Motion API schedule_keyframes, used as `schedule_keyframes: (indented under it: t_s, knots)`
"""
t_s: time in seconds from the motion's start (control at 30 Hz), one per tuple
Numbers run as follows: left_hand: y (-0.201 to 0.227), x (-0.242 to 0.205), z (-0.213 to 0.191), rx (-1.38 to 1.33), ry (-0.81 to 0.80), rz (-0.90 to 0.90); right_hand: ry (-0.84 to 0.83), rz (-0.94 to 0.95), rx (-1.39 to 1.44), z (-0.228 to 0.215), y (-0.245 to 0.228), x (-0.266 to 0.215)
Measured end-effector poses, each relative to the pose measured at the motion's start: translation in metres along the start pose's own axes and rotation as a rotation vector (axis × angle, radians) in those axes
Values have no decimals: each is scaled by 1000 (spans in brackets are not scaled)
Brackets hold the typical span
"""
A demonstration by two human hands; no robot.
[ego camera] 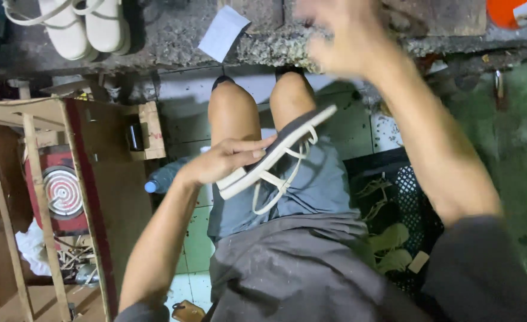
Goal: Assembling white sandal straps onto a sole by hand and using a small tool.
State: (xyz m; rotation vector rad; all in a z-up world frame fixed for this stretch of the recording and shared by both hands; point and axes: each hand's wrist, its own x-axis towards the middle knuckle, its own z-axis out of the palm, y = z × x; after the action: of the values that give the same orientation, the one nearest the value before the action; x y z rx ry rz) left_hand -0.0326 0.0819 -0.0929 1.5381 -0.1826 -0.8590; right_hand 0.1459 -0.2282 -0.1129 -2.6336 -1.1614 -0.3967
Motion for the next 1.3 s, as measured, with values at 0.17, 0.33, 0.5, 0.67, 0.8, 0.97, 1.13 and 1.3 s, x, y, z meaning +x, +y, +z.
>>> schedule_keyframes:
  t_s: [0.17,0.33,0.5,0.67,0.8,0.97,1.13,1.3]
  knots:
    - [-1,25,-30,335,-11,-47,-289,-138,573,-29,-141,-35]
    - [-27,-10,-14,561,470,363,-121,-140,430,-11,-146,-44]
    - [-48,-31,20,571,590,587,-122,-106,517,-24,-166,-36]
    - [-53,-28,24,614,670,621,-29,-141,433,4,-182,-37]
    - [-46,-34,23,614,669,658,12,-162,436,6,-191,-34]
    - [-51,-30,22,626,728,713,60,-168,381,10,-195,-33]
    - [-58,-23,24,551,794,687,43,-128,332,19,-197,-31]
    - [-38,-32,18,489,734,606,-151,-119,527,-21,-182,-10]
